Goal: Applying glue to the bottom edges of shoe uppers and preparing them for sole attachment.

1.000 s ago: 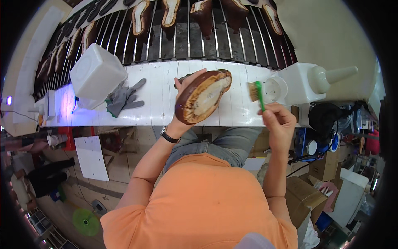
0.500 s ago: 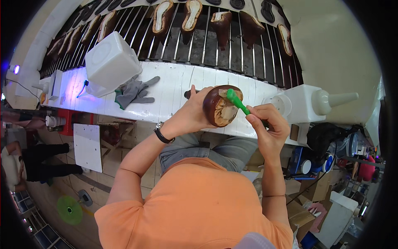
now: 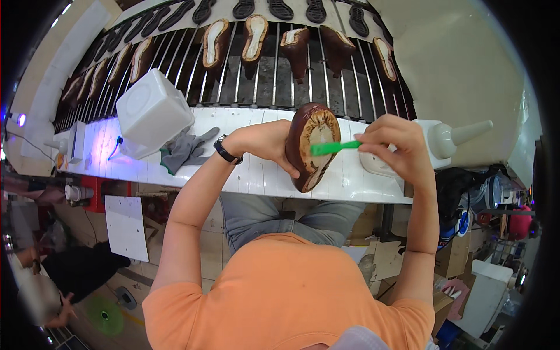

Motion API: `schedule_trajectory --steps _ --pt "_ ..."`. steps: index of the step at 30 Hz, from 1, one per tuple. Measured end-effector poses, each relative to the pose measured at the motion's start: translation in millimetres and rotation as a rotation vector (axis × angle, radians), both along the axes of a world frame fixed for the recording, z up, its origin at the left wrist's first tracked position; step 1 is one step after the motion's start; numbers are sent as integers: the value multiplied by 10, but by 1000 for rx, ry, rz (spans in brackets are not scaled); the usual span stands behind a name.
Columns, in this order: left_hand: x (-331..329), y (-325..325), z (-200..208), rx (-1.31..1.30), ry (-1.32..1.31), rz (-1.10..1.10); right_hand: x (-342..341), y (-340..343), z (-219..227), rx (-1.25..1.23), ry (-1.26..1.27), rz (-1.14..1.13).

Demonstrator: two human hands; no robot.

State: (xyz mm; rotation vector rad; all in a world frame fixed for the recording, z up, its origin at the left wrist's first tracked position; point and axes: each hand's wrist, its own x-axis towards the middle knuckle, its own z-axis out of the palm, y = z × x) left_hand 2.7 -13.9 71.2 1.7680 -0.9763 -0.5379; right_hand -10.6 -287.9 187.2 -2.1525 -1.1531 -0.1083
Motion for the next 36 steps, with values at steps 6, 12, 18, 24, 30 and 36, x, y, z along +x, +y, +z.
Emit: schedule_trajectory --steps 6,12,18,24,30,36 --pt "80 -71 90 34 156 -58 85 11 9 185 -44 -222" --pt "124 66 169 58 113 -57 -89 3 125 -117 -24 -34" --pt "-66 43 99 -7 142 144 -305 123 -284 409 171 -484" --pt "-45 -28 112 49 -46 60 -382 278 -243 287 86 -344" --pt "-31 149 -216 -61 191 399 -317 -451 -307 130 171 -520" --pt "5 297 -1078 -369 138 690 -746 -1063 -1252 -194 204 -1210"
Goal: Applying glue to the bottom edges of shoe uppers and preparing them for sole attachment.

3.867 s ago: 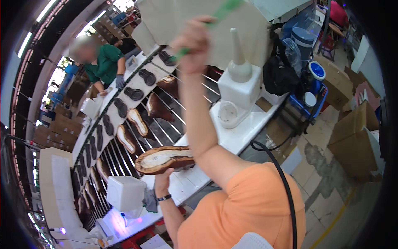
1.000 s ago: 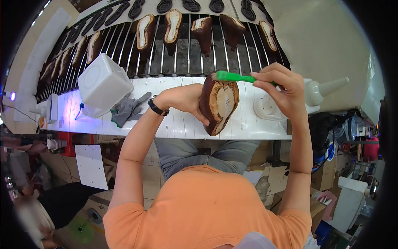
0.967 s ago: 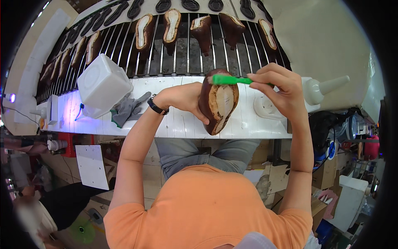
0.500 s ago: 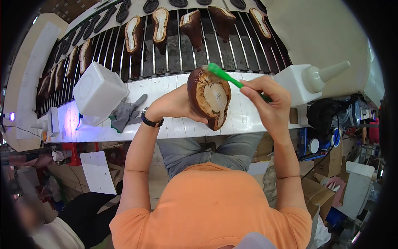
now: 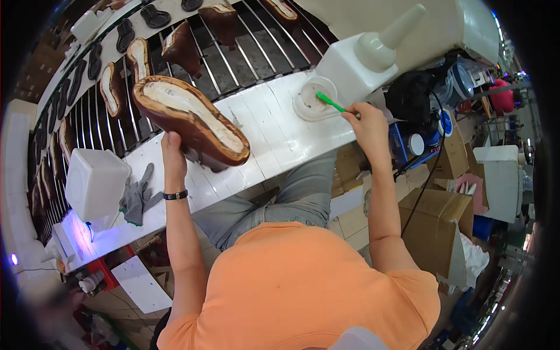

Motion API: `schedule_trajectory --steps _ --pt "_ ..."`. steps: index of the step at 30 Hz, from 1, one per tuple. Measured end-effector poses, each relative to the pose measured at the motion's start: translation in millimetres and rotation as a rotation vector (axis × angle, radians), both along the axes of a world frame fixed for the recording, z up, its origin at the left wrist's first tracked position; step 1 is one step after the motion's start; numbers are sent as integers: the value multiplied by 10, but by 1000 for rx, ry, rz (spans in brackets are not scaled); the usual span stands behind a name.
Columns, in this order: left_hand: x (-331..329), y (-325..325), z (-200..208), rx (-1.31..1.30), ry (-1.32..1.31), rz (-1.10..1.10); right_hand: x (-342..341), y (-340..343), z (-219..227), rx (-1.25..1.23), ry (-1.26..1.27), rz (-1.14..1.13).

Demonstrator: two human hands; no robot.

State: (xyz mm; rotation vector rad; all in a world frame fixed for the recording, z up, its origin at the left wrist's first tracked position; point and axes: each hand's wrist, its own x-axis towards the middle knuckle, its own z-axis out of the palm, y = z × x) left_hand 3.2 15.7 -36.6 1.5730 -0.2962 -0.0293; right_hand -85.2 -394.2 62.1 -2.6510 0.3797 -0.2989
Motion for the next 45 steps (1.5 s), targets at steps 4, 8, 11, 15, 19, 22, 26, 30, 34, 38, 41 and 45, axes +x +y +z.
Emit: schedule_trajectory --steps 4,8,11,15,19,22,26,30,34,38,41,45 --pt "-193 -283 126 -914 617 27 -15 176 -186 -116 -38 -6" --pt "-494 -423 141 -929 621 -236 111 217 -270 -293 42 12" --pt "-630 -377 127 -933 651 -199 134 150 -228 -97 48 -3" --pt "-734 -298 260 -892 690 -39 121 -138 -443 451 4 59" --pt "-666 -319 324 -890 794 178 5 -88 -373 697 226 70" --pt "-674 -391 381 -684 707 26 12 297 -14 961 163 265" --pt "-724 -531 632 -402 541 55 115 908 223 903 -79 569" --pt "-709 -597 725 -242 342 7 131 1048 271 668 -164 713" --pt "-736 -652 904 -154 246 -12 233 1110 287 589 -304 701" --pt "-758 -661 914 11 109 13 432 1169 313 543 -420 716" --pt "-777 -660 891 222 43 25 590 1188 370 448 -470 623" --pt "-776 -639 977 367 -24 22 816 1152 417 471 -456 507"
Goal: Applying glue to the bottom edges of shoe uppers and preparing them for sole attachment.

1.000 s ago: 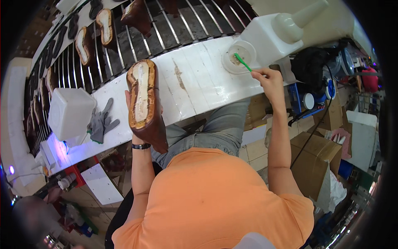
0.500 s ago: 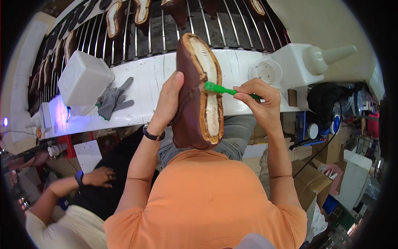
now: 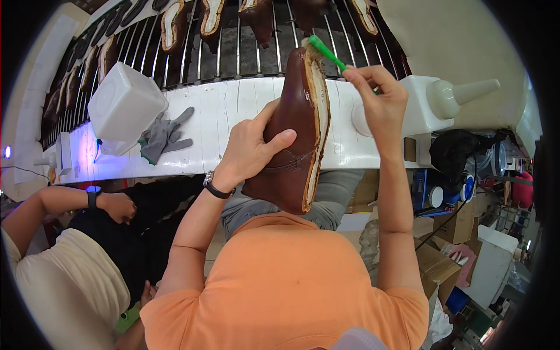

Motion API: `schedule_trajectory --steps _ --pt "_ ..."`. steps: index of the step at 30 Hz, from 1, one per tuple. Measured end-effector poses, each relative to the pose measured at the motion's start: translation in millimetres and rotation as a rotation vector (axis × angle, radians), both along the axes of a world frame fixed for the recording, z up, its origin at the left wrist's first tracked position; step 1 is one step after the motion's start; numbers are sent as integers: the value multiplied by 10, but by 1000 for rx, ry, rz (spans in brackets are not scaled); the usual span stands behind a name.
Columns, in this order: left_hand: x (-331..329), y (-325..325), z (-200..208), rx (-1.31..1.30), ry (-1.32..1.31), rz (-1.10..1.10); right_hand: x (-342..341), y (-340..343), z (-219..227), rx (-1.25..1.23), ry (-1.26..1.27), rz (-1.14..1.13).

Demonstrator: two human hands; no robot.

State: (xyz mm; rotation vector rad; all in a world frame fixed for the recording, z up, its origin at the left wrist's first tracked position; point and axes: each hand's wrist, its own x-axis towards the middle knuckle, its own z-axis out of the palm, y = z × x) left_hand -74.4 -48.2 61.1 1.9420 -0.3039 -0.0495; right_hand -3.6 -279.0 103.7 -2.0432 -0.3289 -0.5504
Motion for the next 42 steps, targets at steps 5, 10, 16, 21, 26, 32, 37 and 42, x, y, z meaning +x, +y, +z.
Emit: schedule_trajectory --steps 5,10,16,21,26,32,37,42 --pt "77 29 -43 -83 -21 -28 113 -173 86 46 128 170" --pt "116 51 -84 -265 64 -63 101 -251 259 -88 107 462" --pt "96 32 12 -469 155 -92 -12 -278 351 -228 116 570" --pt "128 67 -13 -530 198 -64 -151 -250 316 -283 156 581" --pt "176 97 -73 -538 113 6 -353 -205 180 -250 161 657" --pt "202 123 -118 -540 133 51 -485 -164 150 -174 308 739" --pt "257 54 -98 -545 152 37 -251 -155 121 -127 165 435" --pt "310 86 -65 -553 225 -1 -428 -174 246 -206 240 614"
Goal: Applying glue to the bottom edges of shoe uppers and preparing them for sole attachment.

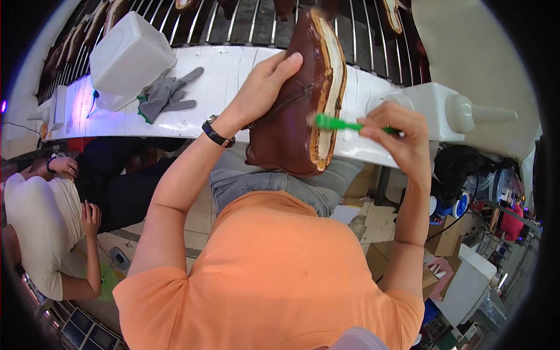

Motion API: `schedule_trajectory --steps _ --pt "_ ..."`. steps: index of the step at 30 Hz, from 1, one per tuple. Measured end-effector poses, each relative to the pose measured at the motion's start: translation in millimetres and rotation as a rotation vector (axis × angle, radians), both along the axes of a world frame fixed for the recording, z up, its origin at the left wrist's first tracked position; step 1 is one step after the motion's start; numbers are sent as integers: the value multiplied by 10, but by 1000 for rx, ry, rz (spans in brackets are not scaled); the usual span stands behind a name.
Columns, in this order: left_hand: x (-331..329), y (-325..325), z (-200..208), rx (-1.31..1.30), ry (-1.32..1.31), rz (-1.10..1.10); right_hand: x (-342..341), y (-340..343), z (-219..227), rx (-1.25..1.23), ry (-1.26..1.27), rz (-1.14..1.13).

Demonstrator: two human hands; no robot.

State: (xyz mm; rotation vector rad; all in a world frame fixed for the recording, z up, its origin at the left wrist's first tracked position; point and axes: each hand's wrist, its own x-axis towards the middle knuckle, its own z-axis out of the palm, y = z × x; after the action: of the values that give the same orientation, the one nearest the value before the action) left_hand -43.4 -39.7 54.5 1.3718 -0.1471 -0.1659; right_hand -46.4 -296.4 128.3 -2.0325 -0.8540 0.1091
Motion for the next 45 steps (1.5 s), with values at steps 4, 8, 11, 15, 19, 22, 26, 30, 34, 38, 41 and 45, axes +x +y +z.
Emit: schedule_trajectory --steps 4,8,11,15,19,22,26,30,34,38,41,45 --pt "8 -32 -57 7 20 -16 -71 -3 92 -41 74 90" --pt "-24 -41 -99 -20 134 -85 -21 8 106 -29 116 201" --pt "-43 -93 -174 -92 272 -161 33 39 155 -24 142 279" --pt "-125 -195 -161 -121 468 -297 128 87 237 -96 173 304" --pt "-248 -285 -203 -242 634 -450 255 187 247 -63 170 416" --pt "-344 -388 -285 -440 737 -524 341 245 231 -38 203 469" --pt "-417 -539 -357 -615 734 -630 431 263 271 -60 224 498" --pt "-532 -473 -596 -903 700 -900 509 315 270 -55 210 532" --pt "-613 -445 -601 -1042 772 -1086 533 355 287 -36 252 550" --pt "-657 -446 -480 -1045 852 -1171 566 297 353 -105 318 611" --pt "-646 -395 -395 -1071 1083 -1182 538 283 352 -106 340 612" --pt "-588 -411 -527 -1026 990 -1175 409 275 308 -58 248 307"
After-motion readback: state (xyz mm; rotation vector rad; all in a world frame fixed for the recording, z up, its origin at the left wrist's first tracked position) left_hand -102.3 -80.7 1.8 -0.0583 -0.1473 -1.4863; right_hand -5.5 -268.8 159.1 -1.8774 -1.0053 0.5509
